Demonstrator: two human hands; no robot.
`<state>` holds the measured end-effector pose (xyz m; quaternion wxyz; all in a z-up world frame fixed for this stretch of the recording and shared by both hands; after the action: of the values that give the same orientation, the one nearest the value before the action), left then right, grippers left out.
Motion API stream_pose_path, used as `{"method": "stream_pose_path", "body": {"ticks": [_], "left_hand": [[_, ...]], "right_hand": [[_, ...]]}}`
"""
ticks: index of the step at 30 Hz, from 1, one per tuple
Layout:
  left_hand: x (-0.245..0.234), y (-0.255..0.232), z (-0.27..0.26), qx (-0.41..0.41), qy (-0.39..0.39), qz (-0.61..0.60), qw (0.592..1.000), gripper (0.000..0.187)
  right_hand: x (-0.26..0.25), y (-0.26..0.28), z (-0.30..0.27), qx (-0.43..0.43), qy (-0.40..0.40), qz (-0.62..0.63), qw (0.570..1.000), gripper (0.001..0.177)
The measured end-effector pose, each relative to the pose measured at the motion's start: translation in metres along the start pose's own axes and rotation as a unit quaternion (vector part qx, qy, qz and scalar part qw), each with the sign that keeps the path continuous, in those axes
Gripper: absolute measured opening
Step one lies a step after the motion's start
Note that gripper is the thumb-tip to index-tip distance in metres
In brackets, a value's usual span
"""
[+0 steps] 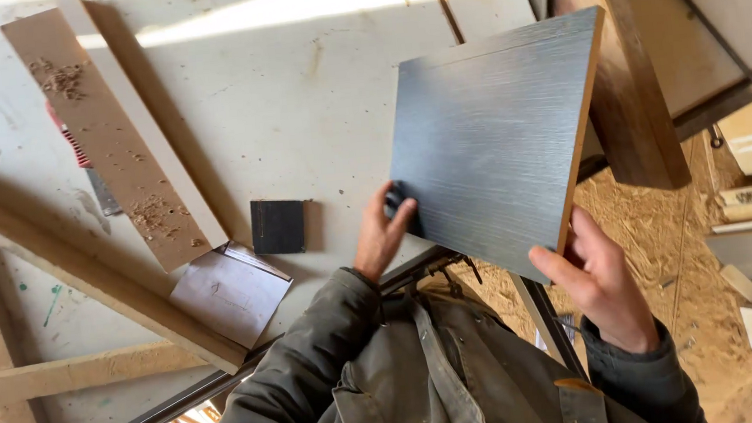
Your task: The person adjusts the camera, then picks up a dark rectangular board and places it on a workbench. They use a sanding block to sand the surface of the board, then flip it over to sand the edges and the other side. The person also handles a smaller piece of wood and a metal bar during the process.
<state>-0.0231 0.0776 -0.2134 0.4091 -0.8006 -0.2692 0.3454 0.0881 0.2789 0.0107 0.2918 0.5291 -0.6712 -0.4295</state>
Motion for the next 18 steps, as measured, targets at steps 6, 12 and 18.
{"method": "stream_pose_path", "body": {"ticks": [6,12,18], "left_hand": [[-0.006,0.082,0.024,-0.038,-0.078,-0.06,0.994,0.053],[-0.039,0.085,0.001,-0.124,-0.042,-0.24,0.962,0.039],[-0.031,0.092,-0.016,-0.165,-0.063,-0.319,0.931,0.035]], "right_hand": [[-0.013,-0.033,0.008,0.019,-0.056,0.081,0.995,0.056],[-0.025,-0.066,0.01,0.019,-0.056,0.137,0.989,0.053],[-0.027,-0.069,0.015,0.014,-0.028,0.215,0.976,0.054]]}}
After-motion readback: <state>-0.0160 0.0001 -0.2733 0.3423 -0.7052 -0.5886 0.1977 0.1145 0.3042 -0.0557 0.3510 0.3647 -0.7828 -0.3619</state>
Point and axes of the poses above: each hand's wrist, its own z-axis towards the middle knuckle, its own x-axis out of the palm, y = z × x, the point moved 5 cm from there along z, towards the middle knuckle, and after that the axes turned 13 degrees about z, right-handed, at the moved point
